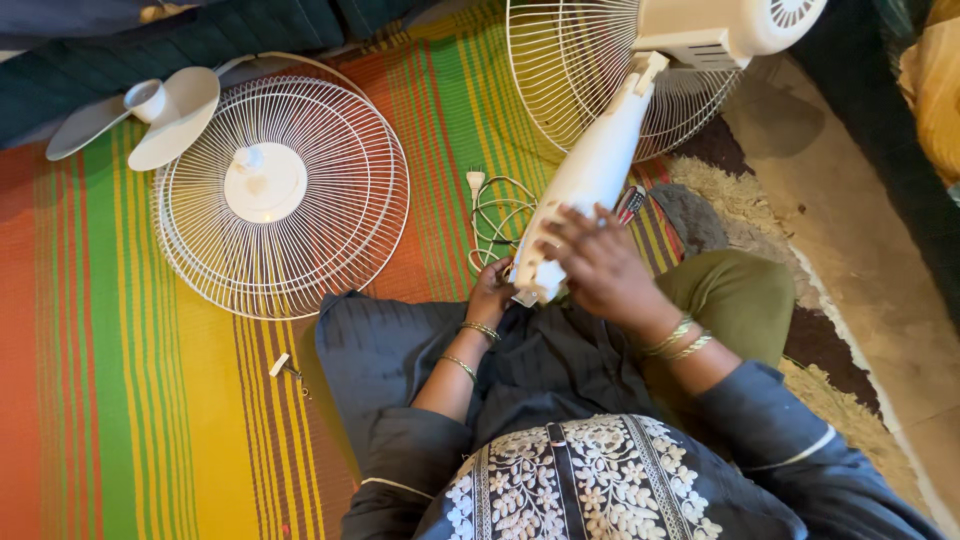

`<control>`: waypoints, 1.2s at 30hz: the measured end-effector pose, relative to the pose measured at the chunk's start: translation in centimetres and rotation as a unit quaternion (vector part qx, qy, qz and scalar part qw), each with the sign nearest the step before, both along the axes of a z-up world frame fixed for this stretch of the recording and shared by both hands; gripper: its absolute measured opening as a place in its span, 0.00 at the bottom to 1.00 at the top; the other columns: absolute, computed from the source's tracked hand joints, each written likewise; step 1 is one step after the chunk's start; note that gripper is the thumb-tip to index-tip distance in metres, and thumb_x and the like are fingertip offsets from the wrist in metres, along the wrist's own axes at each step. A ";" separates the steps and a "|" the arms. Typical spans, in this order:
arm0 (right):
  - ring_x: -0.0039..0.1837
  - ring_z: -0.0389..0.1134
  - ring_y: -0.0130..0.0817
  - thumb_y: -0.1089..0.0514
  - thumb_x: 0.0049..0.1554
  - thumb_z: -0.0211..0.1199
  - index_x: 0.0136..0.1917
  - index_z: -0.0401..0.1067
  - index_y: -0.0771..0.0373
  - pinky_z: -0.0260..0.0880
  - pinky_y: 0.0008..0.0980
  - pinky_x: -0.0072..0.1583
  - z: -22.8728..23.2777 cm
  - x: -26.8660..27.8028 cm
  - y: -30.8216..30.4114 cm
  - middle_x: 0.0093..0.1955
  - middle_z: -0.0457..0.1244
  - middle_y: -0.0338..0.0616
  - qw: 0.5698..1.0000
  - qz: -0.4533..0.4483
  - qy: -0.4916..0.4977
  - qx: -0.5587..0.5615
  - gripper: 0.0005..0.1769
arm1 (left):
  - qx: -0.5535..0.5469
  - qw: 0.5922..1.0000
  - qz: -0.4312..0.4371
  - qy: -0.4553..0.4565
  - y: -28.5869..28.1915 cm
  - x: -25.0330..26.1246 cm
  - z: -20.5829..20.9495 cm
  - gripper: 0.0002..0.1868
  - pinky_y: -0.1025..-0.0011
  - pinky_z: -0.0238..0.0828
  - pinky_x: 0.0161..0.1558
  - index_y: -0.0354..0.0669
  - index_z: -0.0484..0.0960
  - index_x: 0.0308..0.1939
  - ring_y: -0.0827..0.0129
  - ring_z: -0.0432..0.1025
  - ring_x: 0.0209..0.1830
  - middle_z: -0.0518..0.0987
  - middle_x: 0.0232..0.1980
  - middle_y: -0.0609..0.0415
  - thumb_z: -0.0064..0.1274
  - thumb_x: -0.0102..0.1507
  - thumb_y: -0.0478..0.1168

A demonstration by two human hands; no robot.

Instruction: The person sits on a mat and uses a screwdriver to disassemble a white electric fan. They remove the casing to access the internal wiring and motor, manipulate the components, and then wipe the fan parts with a cloth.

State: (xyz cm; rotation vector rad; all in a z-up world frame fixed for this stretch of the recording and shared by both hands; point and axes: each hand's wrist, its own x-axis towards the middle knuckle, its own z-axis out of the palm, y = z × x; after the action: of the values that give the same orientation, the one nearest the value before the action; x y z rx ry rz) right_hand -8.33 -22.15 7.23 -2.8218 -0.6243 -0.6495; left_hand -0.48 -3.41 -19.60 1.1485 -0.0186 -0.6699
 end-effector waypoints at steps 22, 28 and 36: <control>0.72 0.59 0.42 0.54 0.56 0.56 0.66 0.70 0.56 0.54 0.51 0.73 -8.8 1.2 1.9 0.67 0.61 0.42 0.985 0.055 0.044 -0.155 0.24 | 0.060 0.997 0.002 -0.038 -0.1 1.4 0.1 0.29 0.76 0.63 0.32 0.37 0.79 0.58 0.77 0.67 0.33 0.75 0.40 0.59 0.48 0.72 0.62; 0.61 0.65 0.55 0.58 0.47 0.74 0.54 0.80 0.59 0.63 0.51 0.62 -8.4 5.9 -6.6 0.55 0.67 0.55 0.958 -0.156 0.090 0.223 0.20 | 0.045 0.998 -0.012 -0.034 -0.5 1.3 1.9 0.28 0.77 0.72 0.39 0.42 0.77 0.64 0.77 0.74 0.40 0.82 0.45 0.60 0.59 0.66 0.54; 0.50 0.62 0.31 0.58 0.60 0.60 0.69 0.67 0.56 0.63 0.33 0.48 -13.6 16.6 -19.9 0.54 0.63 0.37 0.538 -0.267 0.162 0.783 0.24 | 0.013 0.995 0.033 0.097 -0.4 2.3 1.8 0.20 0.70 0.79 0.37 0.50 0.77 0.62 0.73 0.77 0.41 0.82 0.47 0.61 0.49 0.67 0.47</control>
State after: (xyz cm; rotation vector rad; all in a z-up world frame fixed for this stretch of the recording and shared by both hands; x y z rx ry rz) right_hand 8.24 -42.00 -6.39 -1.1544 0.7078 -0.3304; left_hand 1.82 -3.80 -17.82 1.1001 0.1920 -0.7222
